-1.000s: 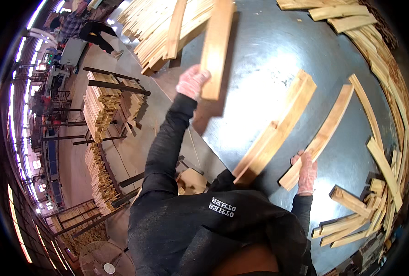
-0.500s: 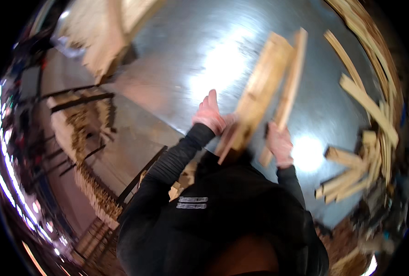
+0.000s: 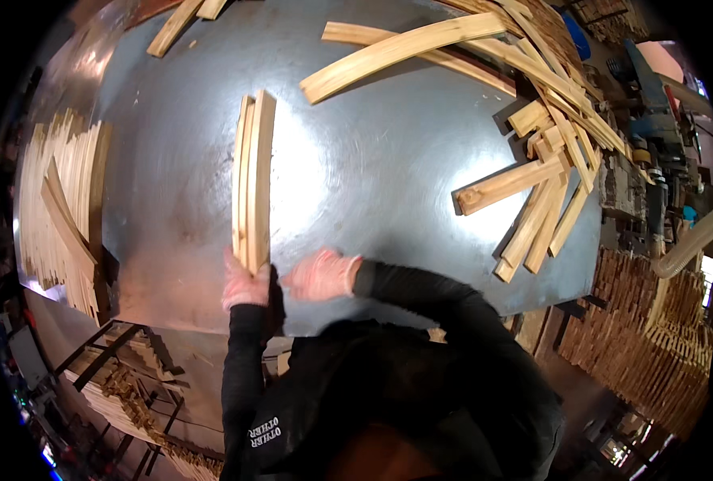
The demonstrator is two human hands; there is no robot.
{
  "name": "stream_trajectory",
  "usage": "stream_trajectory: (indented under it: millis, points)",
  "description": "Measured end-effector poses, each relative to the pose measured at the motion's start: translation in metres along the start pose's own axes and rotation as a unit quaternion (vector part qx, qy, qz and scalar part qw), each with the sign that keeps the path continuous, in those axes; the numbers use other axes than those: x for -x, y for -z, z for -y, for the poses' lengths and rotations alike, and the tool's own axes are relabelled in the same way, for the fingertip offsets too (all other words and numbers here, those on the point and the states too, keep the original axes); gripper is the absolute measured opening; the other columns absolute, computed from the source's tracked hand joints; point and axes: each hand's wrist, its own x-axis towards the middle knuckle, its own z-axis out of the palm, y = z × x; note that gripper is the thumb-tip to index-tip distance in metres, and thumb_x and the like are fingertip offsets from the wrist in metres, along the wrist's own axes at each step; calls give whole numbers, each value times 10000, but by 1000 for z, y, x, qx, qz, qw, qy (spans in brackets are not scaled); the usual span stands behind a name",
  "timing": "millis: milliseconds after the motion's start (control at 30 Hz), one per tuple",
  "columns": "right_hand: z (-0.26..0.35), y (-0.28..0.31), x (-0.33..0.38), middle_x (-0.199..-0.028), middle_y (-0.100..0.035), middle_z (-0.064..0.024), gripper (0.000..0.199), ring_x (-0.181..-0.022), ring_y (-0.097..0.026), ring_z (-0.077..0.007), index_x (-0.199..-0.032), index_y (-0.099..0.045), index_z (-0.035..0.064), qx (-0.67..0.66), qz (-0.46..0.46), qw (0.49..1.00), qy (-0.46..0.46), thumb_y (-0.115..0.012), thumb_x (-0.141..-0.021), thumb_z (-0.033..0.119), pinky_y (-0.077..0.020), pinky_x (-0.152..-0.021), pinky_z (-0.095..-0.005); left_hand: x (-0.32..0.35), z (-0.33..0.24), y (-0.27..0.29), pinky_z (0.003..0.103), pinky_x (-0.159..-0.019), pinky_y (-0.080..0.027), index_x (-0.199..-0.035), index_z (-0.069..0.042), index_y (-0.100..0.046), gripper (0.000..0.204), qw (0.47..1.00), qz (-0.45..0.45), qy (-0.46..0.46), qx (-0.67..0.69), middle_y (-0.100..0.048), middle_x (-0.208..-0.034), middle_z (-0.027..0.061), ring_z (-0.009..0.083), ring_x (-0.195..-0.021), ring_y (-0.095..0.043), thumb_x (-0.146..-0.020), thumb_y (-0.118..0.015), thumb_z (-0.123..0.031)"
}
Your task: The person sorts and stacks thin wooden planks on a large metal table. They repeatedly pick up planks from a pile, align them, and place them into neat stacks while another person works nearby.
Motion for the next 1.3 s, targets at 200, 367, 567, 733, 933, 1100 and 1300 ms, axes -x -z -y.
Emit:
stream_trajectory:
  millis: [200,367,567,733,933,1100,1300]
  points:
    - [-272,135,1,-1380,-515,-148,552,-1256,-499,-327,-1393,-451,64,264,-324,900,-125,-523,-852,141,-343,-1090,-459,27,75,7,464,-948,-477,-1463,-62,-273,891,987,-96,-19,-129,-557,-1248,214,384,-1145,-551,-759,-772,-284]
    - [-374,159,-42,-1253,-607,-170,512,-1137,-596,-300,-1279,-570,101,204,-253,930,-169,-632,-775,160,-401,-1012,-462,24,29,24,466,-982,-460,-1437,36,-291,871,963,-137,-56,-223,-487,-1322,281,437,-1181,-511,-792,-756,-319]
    - [-286,88,-16,-733,-694,-29,45,-712,-683,-237,-729,-657,139,175,-151,971,55,-650,-765,165,-529,-769,-374,-34,-162,15,386,-1107,-333,-1485,29,-206,991,938,35,-263,222,-359,-1470,227,308,-1331,-402,-705,-797,-130]
    - [-306,211,74,-1223,-597,-154,725,-1174,-541,-306,-1287,-543,51,60,-195,974,-103,-757,-693,407,-423,-1026,-407,-26,-195,-54,430,-787,-545,-1273,41,-500,491,675,479,7,562,-619,-1019,175,281,-896,-645,-812,-633,-65]
    - [-500,122,155,-1337,-535,-207,898,-1255,-500,-383,-1432,-363,102,160,-196,885,-390,-689,-755,593,-415,-1028,-458,-22,-186,-66,491,-788,-573,-1392,-7,-421,730,342,535,70,769,-581,-1240,260,374,-916,-670,-851,-699,-411]
    - [-418,128,128,-1262,-559,-206,821,-1133,-571,-407,-1458,-328,150,88,-88,879,-460,-539,-853,663,-447,-976,-472,-9,-177,-69,444,-732,-575,-1358,-29,-453,703,417,487,67,765,-617,-1159,203,317,-834,-662,-826,-733,-394]
    - [-346,80,115,-1148,-632,-275,760,-1084,-613,-393,-1431,-397,32,-190,-70,937,-284,-483,-916,584,-477,-933,-429,25,-158,-27,336,-722,-537,-1307,-9,-511,490,794,321,-12,516,-655,-1055,125,221,-840,-653,-880,-647,-210]
